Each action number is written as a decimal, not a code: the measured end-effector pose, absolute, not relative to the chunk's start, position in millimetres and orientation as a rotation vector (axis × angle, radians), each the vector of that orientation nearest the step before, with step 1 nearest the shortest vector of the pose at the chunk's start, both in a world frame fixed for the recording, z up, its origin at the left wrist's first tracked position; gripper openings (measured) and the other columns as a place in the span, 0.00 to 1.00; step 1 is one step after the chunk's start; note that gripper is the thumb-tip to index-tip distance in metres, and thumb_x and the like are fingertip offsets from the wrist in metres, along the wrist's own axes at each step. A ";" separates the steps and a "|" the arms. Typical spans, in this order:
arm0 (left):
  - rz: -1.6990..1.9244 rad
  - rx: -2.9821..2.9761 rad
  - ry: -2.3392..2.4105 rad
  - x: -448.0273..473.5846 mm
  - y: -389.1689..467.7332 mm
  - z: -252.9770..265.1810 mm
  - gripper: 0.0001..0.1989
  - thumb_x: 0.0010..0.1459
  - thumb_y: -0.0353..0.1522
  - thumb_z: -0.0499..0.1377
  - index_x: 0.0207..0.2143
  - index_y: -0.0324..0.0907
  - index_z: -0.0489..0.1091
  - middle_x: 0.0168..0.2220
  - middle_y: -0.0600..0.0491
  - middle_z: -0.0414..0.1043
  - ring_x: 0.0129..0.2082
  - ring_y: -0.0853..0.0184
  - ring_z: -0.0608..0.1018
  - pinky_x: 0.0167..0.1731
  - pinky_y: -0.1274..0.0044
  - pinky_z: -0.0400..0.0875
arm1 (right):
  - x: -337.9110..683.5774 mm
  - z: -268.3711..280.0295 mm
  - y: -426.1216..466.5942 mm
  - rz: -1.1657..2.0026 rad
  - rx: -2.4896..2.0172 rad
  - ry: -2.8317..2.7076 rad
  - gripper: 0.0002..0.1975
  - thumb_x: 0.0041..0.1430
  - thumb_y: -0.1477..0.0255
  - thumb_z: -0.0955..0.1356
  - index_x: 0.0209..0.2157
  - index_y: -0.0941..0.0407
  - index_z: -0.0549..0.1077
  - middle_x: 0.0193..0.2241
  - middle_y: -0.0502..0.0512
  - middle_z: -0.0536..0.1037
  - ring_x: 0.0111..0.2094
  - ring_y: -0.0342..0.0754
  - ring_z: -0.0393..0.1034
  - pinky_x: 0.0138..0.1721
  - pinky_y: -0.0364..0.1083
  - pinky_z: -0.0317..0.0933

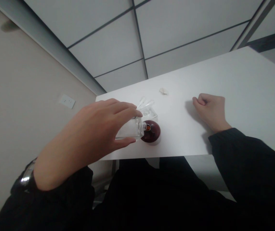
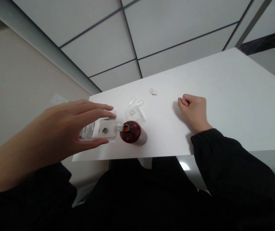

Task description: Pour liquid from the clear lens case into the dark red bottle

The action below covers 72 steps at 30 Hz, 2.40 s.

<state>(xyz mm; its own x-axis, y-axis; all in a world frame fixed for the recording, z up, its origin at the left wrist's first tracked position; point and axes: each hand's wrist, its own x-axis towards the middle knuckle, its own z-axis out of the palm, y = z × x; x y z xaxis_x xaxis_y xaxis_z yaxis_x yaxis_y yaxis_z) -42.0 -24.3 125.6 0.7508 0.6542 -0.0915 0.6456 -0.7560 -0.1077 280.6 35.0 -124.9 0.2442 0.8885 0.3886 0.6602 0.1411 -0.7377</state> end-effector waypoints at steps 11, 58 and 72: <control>0.170 -2.887 -1.067 -40.8 -24.5 126.3 0.19 0.65 0.43 0.65 0.56 0.49 0.74 0.57 0.49 0.80 0.53 0.52 0.82 0.52 0.61 0.78 | 280.2 -126.1 35.5 0.312 -1.597 -1.484 0.22 0.55 0.71 0.67 0.18 0.53 0.47 0.15 0.47 0.49 0.22 0.45 0.45 0.30 0.50 0.45; 0.130 -2.915 -1.039 -40.7 -21.7 126.7 0.17 0.65 0.41 0.64 0.55 0.50 0.73 0.56 0.50 0.79 0.54 0.53 0.81 0.52 0.62 0.78 | 280.8 -127.8 35.7 0.286 -1.529 -1.484 0.21 0.53 0.72 0.67 0.18 0.53 0.49 0.14 0.45 0.49 0.20 0.43 0.45 0.29 0.49 0.44; 0.165 -2.875 -0.994 -38.2 -22.9 127.0 0.17 0.65 0.42 0.65 0.54 0.50 0.74 0.57 0.50 0.78 0.53 0.53 0.82 0.51 0.61 0.79 | 281.4 -126.2 36.9 0.284 -1.550 -1.492 0.21 0.53 0.72 0.67 0.17 0.53 0.49 0.14 0.46 0.50 0.20 0.43 0.45 0.29 0.49 0.44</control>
<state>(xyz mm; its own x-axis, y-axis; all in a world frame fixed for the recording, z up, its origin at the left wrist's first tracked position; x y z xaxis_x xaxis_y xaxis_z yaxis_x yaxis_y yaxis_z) -38.2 -22.9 127.0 0.7816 0.6198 -0.0706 0.6095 -0.7829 -0.1251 281.4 36.9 -126.2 0.2337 0.8763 0.4214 0.6603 0.1750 -0.7303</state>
